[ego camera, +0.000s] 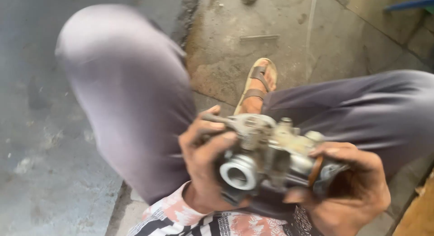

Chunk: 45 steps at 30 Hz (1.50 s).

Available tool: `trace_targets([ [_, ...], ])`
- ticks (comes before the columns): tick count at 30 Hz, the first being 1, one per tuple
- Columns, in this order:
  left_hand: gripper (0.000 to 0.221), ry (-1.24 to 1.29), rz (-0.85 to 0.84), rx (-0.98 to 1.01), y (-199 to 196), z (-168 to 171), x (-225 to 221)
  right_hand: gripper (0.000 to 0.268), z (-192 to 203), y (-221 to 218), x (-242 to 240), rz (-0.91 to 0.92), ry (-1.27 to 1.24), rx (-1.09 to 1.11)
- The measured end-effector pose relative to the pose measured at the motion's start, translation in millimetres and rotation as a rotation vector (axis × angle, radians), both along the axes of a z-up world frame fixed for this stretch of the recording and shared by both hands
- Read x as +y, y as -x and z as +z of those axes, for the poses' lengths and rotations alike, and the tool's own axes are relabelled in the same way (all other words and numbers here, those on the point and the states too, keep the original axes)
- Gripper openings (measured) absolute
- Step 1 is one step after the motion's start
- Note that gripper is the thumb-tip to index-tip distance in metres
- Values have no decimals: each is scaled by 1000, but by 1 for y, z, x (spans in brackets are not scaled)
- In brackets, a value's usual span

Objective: Assemble and adjust components of a motorcycle carburetor.

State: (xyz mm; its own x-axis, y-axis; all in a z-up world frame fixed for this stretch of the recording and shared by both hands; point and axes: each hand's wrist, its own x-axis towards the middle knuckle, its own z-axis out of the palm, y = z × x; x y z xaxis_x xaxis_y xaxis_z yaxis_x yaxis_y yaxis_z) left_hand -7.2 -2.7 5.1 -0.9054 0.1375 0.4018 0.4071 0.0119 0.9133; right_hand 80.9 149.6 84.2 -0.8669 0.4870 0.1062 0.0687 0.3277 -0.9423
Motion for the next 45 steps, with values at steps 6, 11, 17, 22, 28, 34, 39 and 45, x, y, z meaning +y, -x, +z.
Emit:
trace_targets([
  [6,81,120,-34,24,1,10,1,60,-37,9,5,-155,483,190],
  [11,82,109,-17,5,0,0,6,57,-44,15,12,-58,552,191],
  [17,83,140,-27,52,-2,-4,6,54,-43,14,14,-24,534,161],
  [22,86,148,-36,26,0,0,0,57,-34,17,18,-28,538,72],
  [28,85,-90,-298,-302,24,12,-6,47,27,46,19,5,126,-69],
  [34,78,-473,-762,-1039,57,44,-2,48,78,105,65,562,-548,-178],
  [39,75,-288,-774,-1058,101,90,0,58,108,150,70,734,-686,-354],
  [45,79,-319,-757,-949,122,83,6,34,107,198,82,794,-301,-390],
])
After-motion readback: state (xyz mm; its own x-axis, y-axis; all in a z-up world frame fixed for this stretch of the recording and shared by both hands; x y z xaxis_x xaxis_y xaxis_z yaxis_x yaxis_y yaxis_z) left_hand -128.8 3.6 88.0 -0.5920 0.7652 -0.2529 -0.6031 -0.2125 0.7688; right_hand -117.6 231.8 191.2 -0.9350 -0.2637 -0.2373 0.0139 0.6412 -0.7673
